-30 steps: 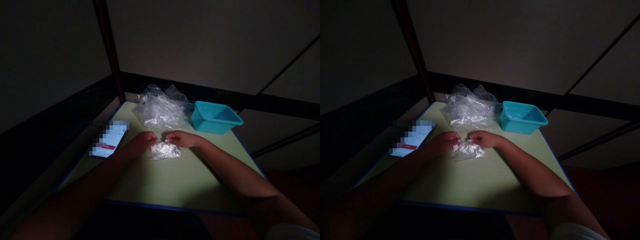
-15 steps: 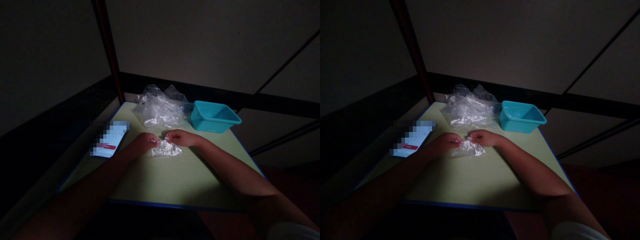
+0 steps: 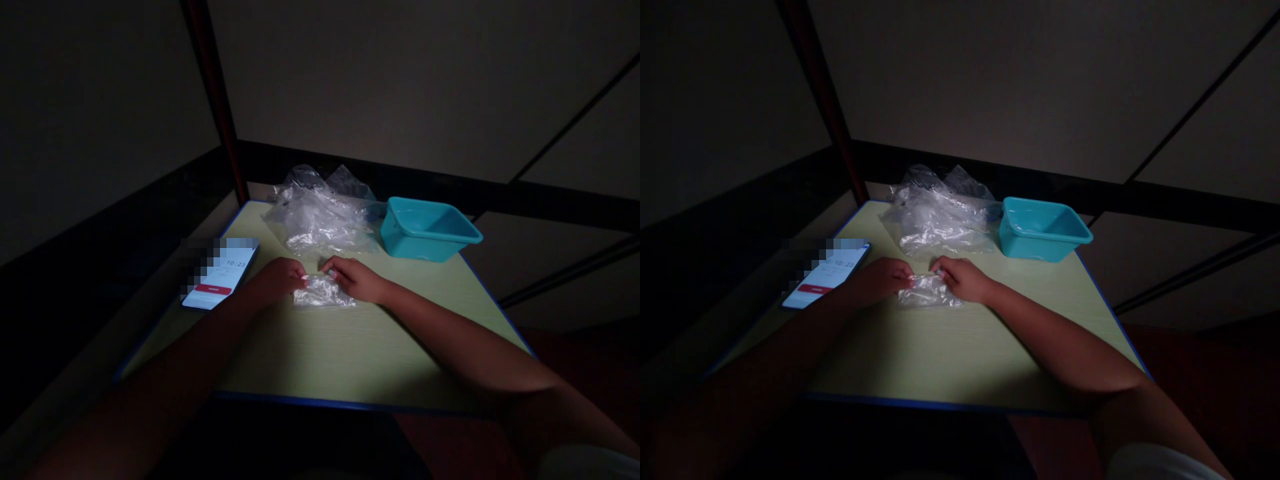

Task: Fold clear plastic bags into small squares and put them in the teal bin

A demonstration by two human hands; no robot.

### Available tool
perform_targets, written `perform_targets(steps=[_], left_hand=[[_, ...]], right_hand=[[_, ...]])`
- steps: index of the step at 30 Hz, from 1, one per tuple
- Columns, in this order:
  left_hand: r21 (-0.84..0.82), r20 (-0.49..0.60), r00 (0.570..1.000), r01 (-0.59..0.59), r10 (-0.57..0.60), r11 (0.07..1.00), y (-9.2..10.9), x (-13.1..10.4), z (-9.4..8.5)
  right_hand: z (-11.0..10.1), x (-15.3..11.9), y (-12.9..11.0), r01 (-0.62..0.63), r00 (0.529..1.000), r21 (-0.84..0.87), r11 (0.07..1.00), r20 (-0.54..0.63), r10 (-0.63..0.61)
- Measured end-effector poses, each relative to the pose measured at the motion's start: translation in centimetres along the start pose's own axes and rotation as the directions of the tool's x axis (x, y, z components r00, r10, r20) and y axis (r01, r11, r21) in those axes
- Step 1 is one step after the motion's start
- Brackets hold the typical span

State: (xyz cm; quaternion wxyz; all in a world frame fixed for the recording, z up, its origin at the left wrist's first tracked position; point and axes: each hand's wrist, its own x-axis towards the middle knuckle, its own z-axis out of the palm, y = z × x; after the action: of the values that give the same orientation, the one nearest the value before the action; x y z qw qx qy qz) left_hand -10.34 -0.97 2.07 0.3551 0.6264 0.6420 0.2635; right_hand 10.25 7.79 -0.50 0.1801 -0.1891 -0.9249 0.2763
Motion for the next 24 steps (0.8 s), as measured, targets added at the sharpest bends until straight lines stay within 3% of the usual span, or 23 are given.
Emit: perform_targets(steps=[7,19,21,24], left_hand=[[0.126,-0.046,0.998,0.043,-0.038,0.991,0.2,0.1,-0.3],[0.265,-0.088,0.995,0.069,-0.047,0.962,0.5,-0.6,-0.2],[0.345,-0.172,0.985,0.032,0.030,0.938,0.7,-1.0,0.1],[0.539,-0.255,0.922,-0.116,0.293,0.834,1.3,-1.9,1.3]], right_hand=[[0.5,-0.2,-1.0,0.024,0.999,-0.178,0.984,-0.021,-0.028],[0.7,-0.3,-2.0,0.027,0.999,-0.436,0.900,0.050,-0.005],[0.7,-0.3,-2.1,0.023,0.998,-0.455,0.890,0.055,0.003],[0.6,-0.3,-2.4,0.010,0.997,-0.490,0.872,0.069,0.027]])
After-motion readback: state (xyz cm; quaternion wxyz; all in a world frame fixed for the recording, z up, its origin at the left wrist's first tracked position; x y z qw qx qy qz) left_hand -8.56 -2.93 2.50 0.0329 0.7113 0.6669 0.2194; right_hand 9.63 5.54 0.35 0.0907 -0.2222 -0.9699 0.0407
